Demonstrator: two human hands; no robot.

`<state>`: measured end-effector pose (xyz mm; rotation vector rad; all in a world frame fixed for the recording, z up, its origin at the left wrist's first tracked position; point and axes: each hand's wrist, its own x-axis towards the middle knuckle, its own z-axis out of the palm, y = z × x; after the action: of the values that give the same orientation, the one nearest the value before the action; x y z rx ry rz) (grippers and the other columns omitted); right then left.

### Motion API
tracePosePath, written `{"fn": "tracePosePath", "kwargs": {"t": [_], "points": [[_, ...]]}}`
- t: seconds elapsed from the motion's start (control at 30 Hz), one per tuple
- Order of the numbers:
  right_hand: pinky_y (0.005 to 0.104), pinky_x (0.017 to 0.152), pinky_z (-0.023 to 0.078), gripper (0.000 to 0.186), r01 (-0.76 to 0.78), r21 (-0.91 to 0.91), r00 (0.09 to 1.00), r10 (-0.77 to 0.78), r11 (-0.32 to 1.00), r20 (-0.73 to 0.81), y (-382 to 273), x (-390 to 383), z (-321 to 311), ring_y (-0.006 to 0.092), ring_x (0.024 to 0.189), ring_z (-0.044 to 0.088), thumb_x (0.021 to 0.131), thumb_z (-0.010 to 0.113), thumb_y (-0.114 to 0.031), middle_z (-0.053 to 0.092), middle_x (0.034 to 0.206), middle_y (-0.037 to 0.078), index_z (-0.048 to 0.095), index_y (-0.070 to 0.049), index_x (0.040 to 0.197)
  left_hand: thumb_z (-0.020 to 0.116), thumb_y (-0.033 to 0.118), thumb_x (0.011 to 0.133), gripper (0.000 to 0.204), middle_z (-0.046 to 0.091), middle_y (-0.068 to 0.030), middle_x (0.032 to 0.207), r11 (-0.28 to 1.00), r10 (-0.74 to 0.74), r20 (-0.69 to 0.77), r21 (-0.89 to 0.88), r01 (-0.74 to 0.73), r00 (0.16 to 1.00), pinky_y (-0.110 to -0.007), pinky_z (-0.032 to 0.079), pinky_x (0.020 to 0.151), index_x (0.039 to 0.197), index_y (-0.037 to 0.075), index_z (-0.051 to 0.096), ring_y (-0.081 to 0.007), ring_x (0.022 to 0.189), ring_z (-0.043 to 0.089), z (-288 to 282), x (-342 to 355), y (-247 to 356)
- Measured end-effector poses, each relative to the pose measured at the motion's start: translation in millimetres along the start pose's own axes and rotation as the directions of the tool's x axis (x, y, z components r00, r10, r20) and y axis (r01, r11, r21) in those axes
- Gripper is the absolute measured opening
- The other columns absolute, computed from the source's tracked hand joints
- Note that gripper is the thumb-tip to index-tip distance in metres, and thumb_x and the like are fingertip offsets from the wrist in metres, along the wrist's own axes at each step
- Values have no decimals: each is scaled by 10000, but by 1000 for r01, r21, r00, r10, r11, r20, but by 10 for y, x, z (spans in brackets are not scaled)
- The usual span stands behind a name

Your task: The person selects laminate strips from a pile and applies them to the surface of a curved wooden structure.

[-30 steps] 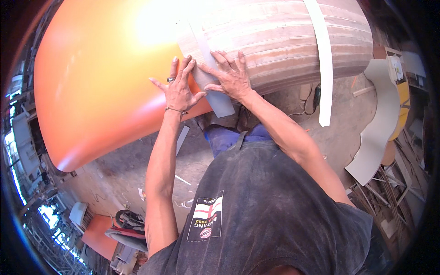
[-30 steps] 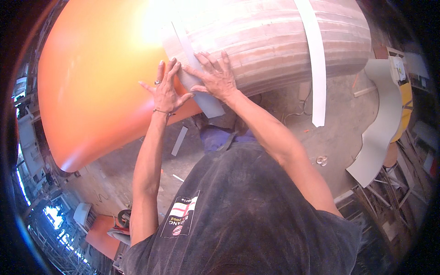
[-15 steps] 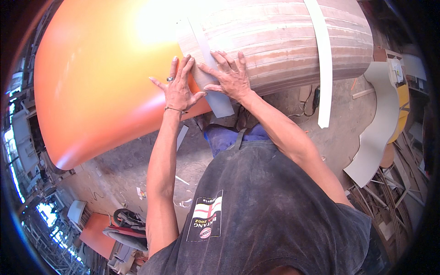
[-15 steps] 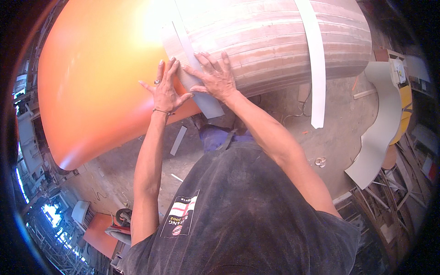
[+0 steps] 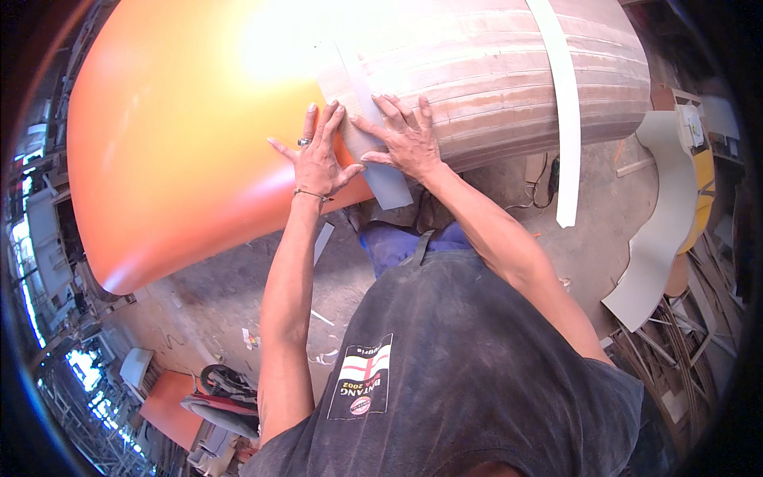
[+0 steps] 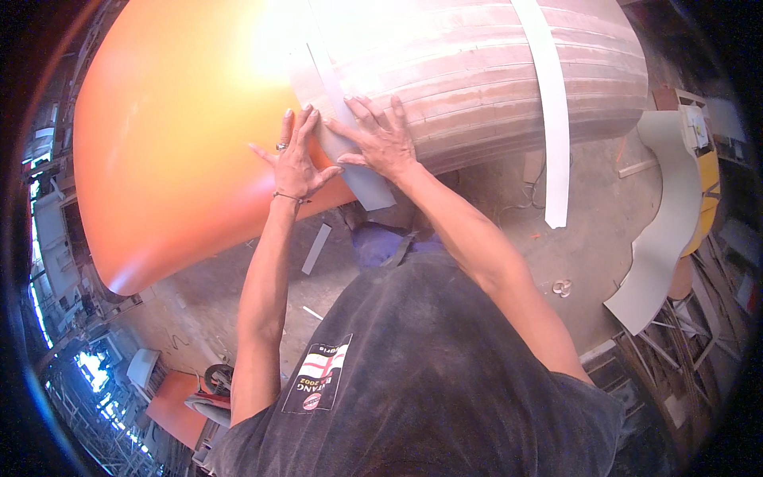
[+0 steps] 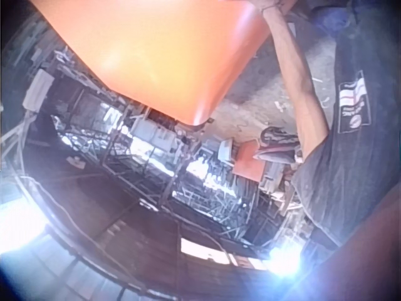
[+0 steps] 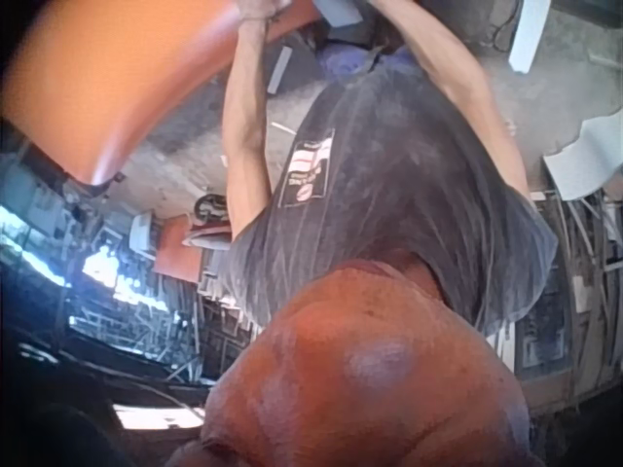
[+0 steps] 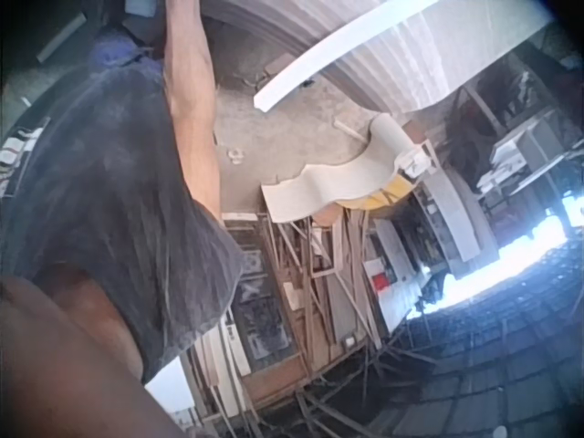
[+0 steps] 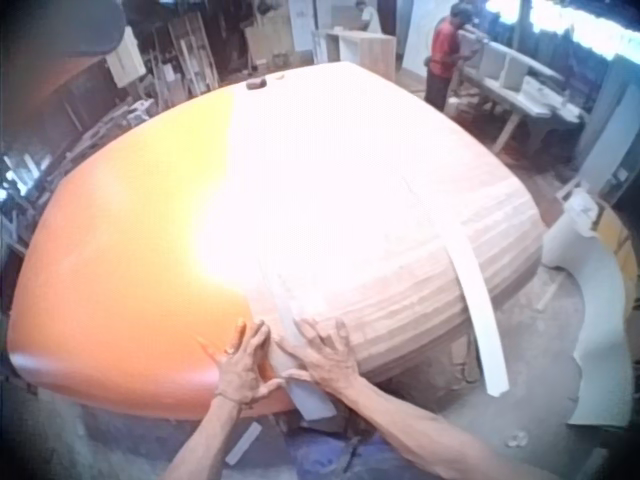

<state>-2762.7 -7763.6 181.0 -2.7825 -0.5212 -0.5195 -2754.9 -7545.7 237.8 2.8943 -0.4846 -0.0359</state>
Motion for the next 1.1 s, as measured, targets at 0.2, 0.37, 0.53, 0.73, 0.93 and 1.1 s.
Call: {"fn": "tracePosePath", "kwargs": {"t": [0.2, 0.37, 0.53, 0.73, 0.93, 1.1], "points": [[619, 1304, -3, 781, -1, 20, 1000, 1, 1000, 10, -10, 1, -13, 179, 1533, 357, 827, 584, -843, 406, 1640, 0, 522, -533, 1541, 964, 544, 597, 1277, 299, 170, 1742, 1000, -20, 21, -19, 20, 1000, -948, -39, 1118, 1672, 379, 294, -191, 1654, 188, -11, 4, -2], [622, 1302, 6, 783, -1, 16, 1000, 1, 1000, -4, -6, -2, 2, 183, 1531, 362, 825, 593, -839, 405, 1640, 1, 518, -536, 1544, 964, 544, 597, 1275, 300, 169, 1742, 1000, -21, 17, -22, 21, 1000, -950, -36, 1114, 1672, 379, 298, -192, 1655, 187, -9, 7, 7], [622, 1304, 4, 786, 3, 9, 1000, -3, 1000, -11, -6, 0, 8, 185, 1535, 359, 825, 592, -843, 403, 1643, 5, 514, -538, 1545, 966, 550, 582, 1285, 299, 172, 1742, 1000, -13, 6, -12, 13, 1000, -950, -40, 1113, 1670, 380, 305, -190, 1655, 186, 2, -3, -8], [672, 1280, 118, 832, -20, 60, 1000, 20, 998, -1, -12, -2, 15, 180, 1542, 334, 780, 672, -788, 401, 1639, -14, 462, -580, 1557, 962, 561, 580, 1290, 297, 172, 1744, 1000, -21, 21, -9, 21, 1000, -945, -44, 1118, 1672, 386, 299, -191, 1654, 191, 0, 9, 0], [672, 1284, 114, 835, -21, 66, 1000, 21, 998, 8, -19, 2, 8, 176, 1549, 320, 775, 670, -795, 387, 1650, -21, 457, -586, 1555, 884, 718, 613, 1258, 292, 156, 1752, 999, -7, 13, 36, 6, 1000, -925, -63, 1128, 1674, 365, 307, -203, 1662, 158, 41, -1, -45], [668, 1294, 109, 834, -27, 63, 1000, 26, 998, 11, -20, -3, 16, 173, 1550, 317, 768, 658, -817, 382, 1651, -30, 460, -593, 1547, 909, 676, 598, 1274, 291, 161, 1750, 1000, -7, 13, 22, 7, 1000, -929, -58, 1129, 1675, 376, 297, -200, 1659, 168, 29, 0, -31]]}}
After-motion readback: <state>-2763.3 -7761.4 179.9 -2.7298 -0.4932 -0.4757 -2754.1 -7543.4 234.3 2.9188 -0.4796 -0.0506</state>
